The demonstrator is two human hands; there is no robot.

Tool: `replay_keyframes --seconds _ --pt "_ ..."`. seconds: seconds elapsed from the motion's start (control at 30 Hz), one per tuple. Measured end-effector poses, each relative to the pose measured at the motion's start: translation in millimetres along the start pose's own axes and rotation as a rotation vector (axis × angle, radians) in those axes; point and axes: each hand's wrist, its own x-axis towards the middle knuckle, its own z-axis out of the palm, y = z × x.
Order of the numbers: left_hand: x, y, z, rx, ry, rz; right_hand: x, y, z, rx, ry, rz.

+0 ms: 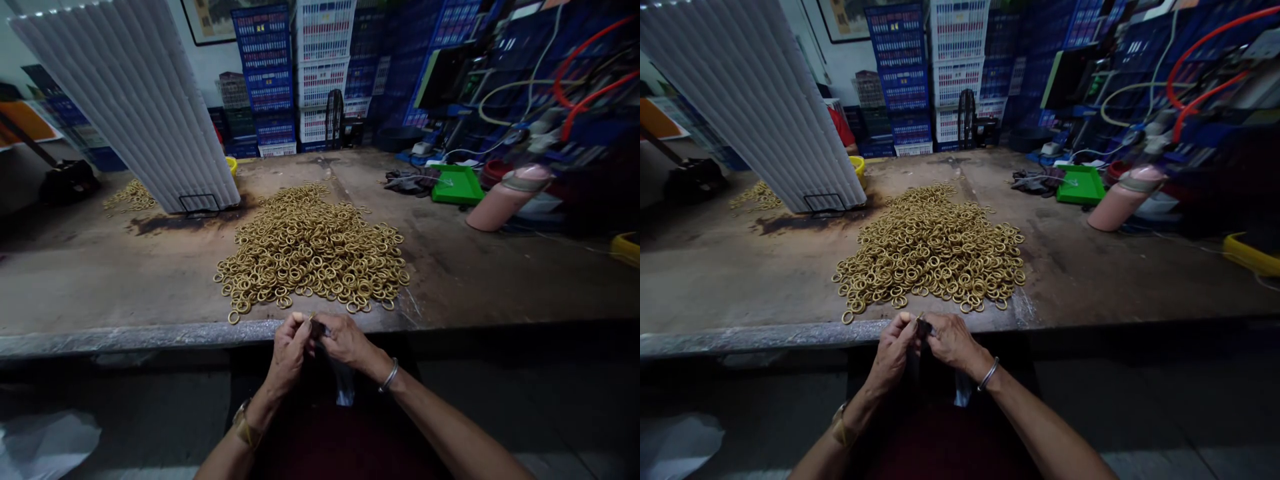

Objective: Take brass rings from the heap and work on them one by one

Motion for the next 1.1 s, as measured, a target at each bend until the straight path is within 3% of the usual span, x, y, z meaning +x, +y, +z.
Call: replay_keyframes --seconds 0.37,0.53,0.67,0.9,1.1 --pt "0.1 -0.7 -1.7 0.072 0.001 0.076 2.1 -4.5 -1.8 -0.078 -0.029 0.02" --pt "-11.9 5.3 -2.3 0.049 -0.052 0.093 7.9 1.5 -2.9 -0.252 -0.051 0.07" --pt "-20.0 9.2 2.4 -0.163 -0.148 0.005 22.9 3.3 -1.2 -0.376 0.017 0.145" --pt "-10.5 2.3 -4.9 -0.497 -0.013 -0.108 54.5 -4.1 9.4 -0.568 0.05 0.321" --pt "-7.0 5.3 -13.0 -0.694 -0.078 -0.213 66.5 -5.3 9.1 -0.621 0.021 0.369"
